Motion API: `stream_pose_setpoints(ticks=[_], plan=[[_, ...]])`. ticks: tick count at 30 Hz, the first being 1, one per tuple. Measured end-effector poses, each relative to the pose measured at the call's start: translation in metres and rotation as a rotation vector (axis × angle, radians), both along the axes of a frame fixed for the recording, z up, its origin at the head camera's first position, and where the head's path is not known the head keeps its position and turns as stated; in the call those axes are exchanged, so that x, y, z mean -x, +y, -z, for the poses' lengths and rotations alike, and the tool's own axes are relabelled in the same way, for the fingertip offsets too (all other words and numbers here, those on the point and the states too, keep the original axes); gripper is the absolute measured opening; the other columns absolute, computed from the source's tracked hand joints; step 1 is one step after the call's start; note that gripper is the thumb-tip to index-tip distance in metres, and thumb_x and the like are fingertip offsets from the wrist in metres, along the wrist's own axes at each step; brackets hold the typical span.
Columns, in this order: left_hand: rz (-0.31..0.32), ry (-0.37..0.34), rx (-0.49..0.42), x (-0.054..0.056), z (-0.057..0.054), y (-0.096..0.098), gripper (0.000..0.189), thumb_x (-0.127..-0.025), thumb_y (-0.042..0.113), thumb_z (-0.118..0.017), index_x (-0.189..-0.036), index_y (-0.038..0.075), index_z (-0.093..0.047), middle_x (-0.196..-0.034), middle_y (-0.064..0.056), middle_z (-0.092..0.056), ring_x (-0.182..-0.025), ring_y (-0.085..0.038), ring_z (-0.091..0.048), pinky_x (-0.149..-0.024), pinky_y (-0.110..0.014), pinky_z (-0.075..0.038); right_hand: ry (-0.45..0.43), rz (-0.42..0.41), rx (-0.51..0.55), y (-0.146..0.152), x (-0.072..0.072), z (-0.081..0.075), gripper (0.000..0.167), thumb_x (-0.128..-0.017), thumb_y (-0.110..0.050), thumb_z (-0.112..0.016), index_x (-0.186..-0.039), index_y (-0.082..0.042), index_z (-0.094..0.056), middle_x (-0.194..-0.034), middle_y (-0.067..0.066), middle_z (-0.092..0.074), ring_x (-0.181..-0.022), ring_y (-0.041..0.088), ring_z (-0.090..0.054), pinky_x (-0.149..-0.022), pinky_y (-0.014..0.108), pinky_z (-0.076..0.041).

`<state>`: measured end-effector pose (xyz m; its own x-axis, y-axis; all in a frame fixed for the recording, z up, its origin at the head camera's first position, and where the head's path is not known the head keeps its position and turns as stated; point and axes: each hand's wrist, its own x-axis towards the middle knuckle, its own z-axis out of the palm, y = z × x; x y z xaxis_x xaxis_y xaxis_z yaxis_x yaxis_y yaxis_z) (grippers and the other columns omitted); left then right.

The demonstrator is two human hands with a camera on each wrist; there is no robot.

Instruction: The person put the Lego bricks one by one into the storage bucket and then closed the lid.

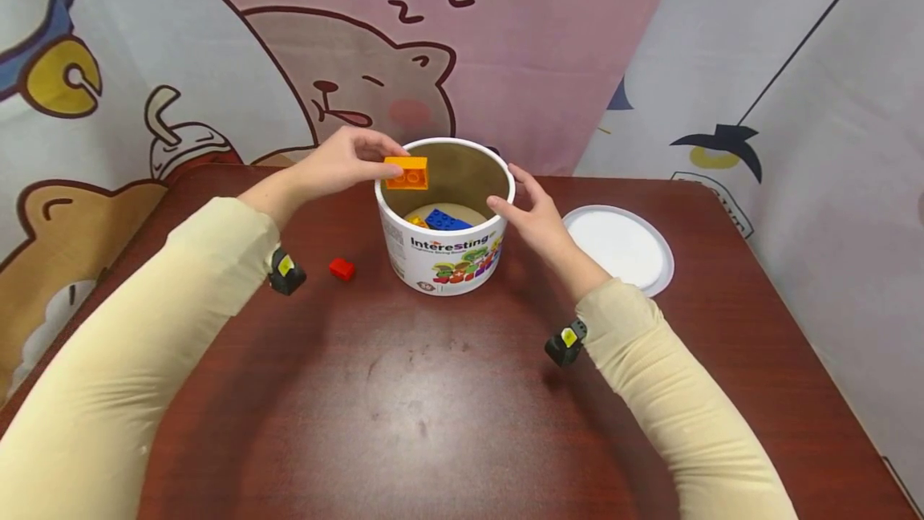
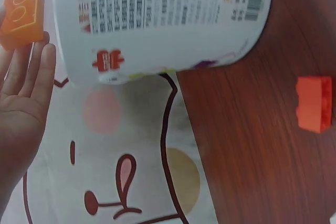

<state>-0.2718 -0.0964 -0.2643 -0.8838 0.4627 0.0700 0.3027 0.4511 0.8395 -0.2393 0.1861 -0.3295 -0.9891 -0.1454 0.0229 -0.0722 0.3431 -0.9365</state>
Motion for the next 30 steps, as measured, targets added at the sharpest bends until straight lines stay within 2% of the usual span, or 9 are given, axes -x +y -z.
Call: stream_pose_setpoints(ticks=[9, 13, 16, 19, 24, 30], plan=[[0.048, 0.004, 0.04, 0.003, 0.002, 0.026, 0.029, -0.085, 0.017, -0.068, -0.112, 0.006, -0.066, -0.108, -0.01, -0.067, -0.095, -0.017, -0.06, -0.088, -0.028, -0.048, -0.005, -0.004, -0.01, 0.001, -0.001, 0.0, 0.067, -0.092, -0.019, -0.056, -0.15, -0.017, -0.021, -0.141, 0.022, -0.04, -0.125, 0.028, -0.04, -0.105, 0.044, -0.037], [0.057, 0.014, 0.057, 0.004, 0.003, 0.031, 0.031, -0.084, 0.017, -0.068, -0.114, 0.007, -0.066, -0.111, -0.01, -0.067, -0.099, -0.017, -0.06, -0.09, -0.028, -0.048, -0.006, -0.002, 0.001, 0.001, 0.0, 0.001, 0.067, -0.092, -0.018, -0.056, -0.15, -0.016, -0.022, -0.139, 0.021, -0.041, -0.12, 0.022, -0.043, -0.097, 0.032, -0.044], [0.064, 0.002, 0.034, 0.004, 0.003, 0.031, 0.032, -0.084, 0.016, -0.068, -0.115, 0.006, -0.065, -0.114, -0.011, -0.066, -0.103, -0.018, -0.061, -0.093, -0.029, -0.047, 0.005, 0.004, 0.005, 0.001, 0.001, 0.001, 0.066, -0.092, -0.016, -0.056, -0.149, -0.015, -0.024, -0.138, 0.022, -0.043, -0.115, 0.019, -0.044, -0.088, 0.022, -0.043], [0.063, -0.006, -0.008, 0.005, 0.002, 0.029, 0.032, -0.084, 0.016, -0.068, -0.115, 0.006, -0.065, -0.115, -0.011, -0.066, -0.106, -0.017, -0.062, -0.095, -0.028, -0.046, 0.012, 0.008, 0.007, 0.001, 0.001, 0.002, 0.065, -0.092, -0.016, -0.056, -0.149, -0.015, -0.024, -0.138, 0.022, -0.044, -0.115, 0.02, -0.045, -0.087, 0.02, -0.042], [0.039, 0.013, -0.057, 0.005, -0.001, 0.019, 0.03, -0.084, 0.015, -0.068, -0.113, 0.006, -0.065, -0.113, -0.012, -0.067, -0.104, -0.015, -0.062, -0.095, -0.028, -0.045, 0.013, 0.01, -0.003, 0.0, 0.001, 0.002, 0.066, -0.092, -0.017, -0.056, -0.149, -0.016, -0.024, -0.139, 0.022, -0.043, -0.121, 0.025, -0.043, -0.095, 0.029, -0.04], [-0.034, 0.033, -0.076, 0.002, 0.004, -0.006, 0.028, -0.085, 0.017, -0.067, -0.109, 0.003, -0.065, -0.104, -0.009, -0.068, -0.095, -0.012, -0.061, -0.087, -0.027, -0.046, 0.006, 0.004, -0.004, 0.0, 0.002, 0.003, 0.067, -0.093, -0.017, -0.056, -0.15, -0.018, -0.021, -0.142, 0.021, -0.041, -0.125, 0.027, -0.042, -0.099, 0.034, -0.04]])
